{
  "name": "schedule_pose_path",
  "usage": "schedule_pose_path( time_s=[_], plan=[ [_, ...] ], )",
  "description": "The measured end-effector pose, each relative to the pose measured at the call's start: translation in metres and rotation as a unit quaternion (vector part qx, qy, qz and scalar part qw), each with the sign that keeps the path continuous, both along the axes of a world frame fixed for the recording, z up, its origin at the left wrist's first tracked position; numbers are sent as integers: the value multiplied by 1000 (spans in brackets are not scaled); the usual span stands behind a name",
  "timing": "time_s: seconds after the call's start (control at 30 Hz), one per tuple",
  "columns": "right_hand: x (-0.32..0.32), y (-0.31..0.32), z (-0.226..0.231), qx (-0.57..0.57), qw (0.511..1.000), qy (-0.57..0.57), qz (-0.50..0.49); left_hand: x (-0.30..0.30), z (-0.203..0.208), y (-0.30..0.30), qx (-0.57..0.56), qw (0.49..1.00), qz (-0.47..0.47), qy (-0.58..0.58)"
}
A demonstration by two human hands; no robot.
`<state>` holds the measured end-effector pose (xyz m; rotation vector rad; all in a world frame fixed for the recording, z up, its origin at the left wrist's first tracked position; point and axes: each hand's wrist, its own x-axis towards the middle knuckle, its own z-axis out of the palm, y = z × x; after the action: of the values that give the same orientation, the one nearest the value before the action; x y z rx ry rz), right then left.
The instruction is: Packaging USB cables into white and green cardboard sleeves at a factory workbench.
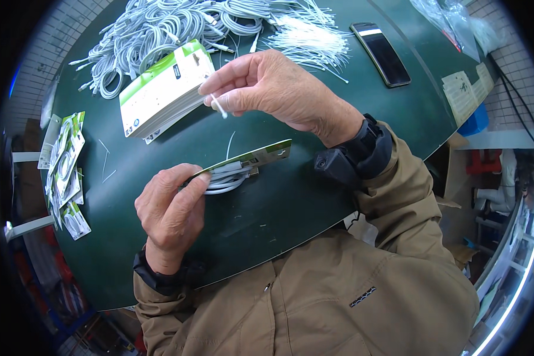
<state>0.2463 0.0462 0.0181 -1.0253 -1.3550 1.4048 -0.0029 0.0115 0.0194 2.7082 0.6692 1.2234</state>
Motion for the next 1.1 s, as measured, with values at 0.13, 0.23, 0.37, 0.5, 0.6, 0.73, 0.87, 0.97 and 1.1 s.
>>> schedule_pose_path(
  time_s=[0.13,0.23,0.37,0.5,0.6,0.73,0.87,0.97,1.1],
  plan=[
    [2,1,2,9,1000,-25,13,-1,5,0,-22,1000,-16,13],
    [-1,2,5,2,998,-54,18,1,3,1,-7,1000,-5,7],
    [-8,3,4,-19,998,-66,12,0,1,2,0,1000,-2,7],
    [-13,4,-2,-48,998,-37,8,0,4,1,-15,1000,-12,16],
    [-15,4,-6,-59,997,-52,6,1,1,1,-16,1000,-14,18],
    [-16,2,-7,-59,995,-77,11,2,0,3,-6,1000,-5,9],
    [-18,5,-14,-38,997,-61,-3,3,-1,7,-5,1000,-7,4],
    [-19,3,-15,-38,997,-64,-7,3,-3,6,-4,1000,-5,-3],
    [-18,4,-15,-29,997,-74,5,3,-2,5,-12,1000,0,-1]
  ],
)
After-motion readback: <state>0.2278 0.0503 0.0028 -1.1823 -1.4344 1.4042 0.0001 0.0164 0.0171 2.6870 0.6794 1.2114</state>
